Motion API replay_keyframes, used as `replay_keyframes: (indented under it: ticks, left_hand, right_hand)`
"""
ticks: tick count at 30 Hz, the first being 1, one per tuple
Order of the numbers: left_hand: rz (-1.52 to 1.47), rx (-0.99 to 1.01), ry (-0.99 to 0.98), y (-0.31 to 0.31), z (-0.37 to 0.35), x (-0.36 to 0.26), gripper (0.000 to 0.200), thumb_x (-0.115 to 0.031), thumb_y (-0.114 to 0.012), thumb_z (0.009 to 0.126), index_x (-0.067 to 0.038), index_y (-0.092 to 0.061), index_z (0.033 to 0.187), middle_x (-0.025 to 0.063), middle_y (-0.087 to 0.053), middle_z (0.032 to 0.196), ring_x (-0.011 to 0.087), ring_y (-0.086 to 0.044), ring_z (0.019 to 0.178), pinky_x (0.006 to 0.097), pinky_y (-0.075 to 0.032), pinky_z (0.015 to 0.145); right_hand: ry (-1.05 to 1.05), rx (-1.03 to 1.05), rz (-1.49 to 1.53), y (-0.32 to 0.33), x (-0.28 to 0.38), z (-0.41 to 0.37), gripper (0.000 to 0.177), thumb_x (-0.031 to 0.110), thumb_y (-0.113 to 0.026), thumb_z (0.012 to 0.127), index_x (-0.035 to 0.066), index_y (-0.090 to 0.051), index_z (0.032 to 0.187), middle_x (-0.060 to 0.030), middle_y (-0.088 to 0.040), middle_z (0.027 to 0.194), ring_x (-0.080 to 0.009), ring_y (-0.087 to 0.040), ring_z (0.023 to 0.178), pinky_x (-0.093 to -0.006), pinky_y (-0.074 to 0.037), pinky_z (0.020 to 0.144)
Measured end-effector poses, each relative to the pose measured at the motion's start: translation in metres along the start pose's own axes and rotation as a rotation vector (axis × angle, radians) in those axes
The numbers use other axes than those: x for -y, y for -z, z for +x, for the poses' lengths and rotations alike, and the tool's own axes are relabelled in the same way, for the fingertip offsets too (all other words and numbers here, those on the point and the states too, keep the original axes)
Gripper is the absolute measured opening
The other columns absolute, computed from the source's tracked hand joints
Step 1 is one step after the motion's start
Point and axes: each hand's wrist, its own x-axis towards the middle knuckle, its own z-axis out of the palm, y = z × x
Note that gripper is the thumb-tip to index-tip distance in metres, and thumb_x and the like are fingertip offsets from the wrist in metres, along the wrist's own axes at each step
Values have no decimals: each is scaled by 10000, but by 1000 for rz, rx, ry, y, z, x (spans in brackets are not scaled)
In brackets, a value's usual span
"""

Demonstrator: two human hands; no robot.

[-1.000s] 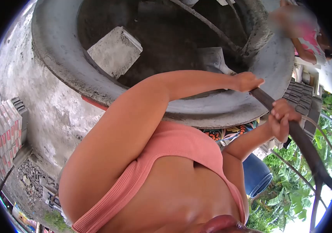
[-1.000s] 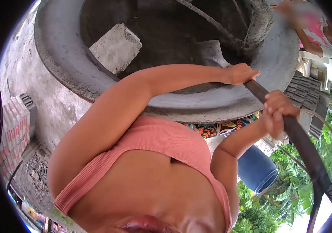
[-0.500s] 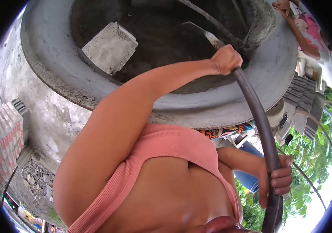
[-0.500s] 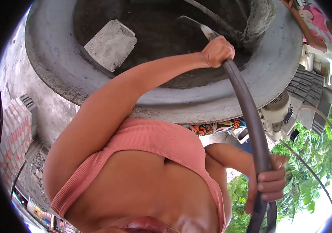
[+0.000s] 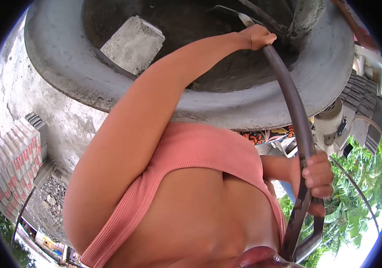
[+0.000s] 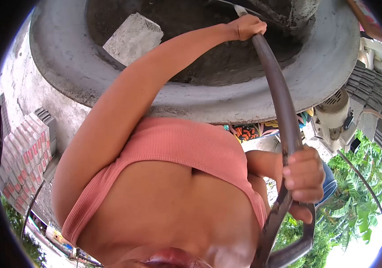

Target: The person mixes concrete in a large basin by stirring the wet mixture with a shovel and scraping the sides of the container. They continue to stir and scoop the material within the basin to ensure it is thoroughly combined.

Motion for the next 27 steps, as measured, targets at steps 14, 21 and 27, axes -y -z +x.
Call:
replay_keyframes:
  ticks: [14, 21, 27]
  left_hand:
    - [-140, 498, 97, -31, 2, -119, 452, -383, -256, 934, -37, -502, 780, 103, -547, 579, 203, -539, 546, 343, -447, 598]
    - [-485, 371, 82, -61, 97, -31, 389, -322, -311, 957, -9, -538, 1000, 90, -651, 734, 145, -610, 596, 285, -497, 617]
    - [-996, 79, 157, -55, 82, 26, 417, -413, -292, 927, -102, -526, 777, 64, -516, 594, 166, -488, 462, 291, -394, 454]
  right_hand:
    - [337, -582, -175, 37, 74, 130, 415, 466, -475, 842, 87, -538, 685, 17, -472, 490, -118, -462, 416, -275, -387, 438]
    - [-38, -312, -179, 37, -23, 223, 403, 456, -474, 844, 87, -540, 698, 10, -477, 500, -123, -467, 419, -282, -394, 439]
    - [-219, -236, -194, 50, -85, 234, 392, 448, -473, 846, 87, -542, 709, 4, -482, 509, -127, -471, 422, -287, -401, 440]
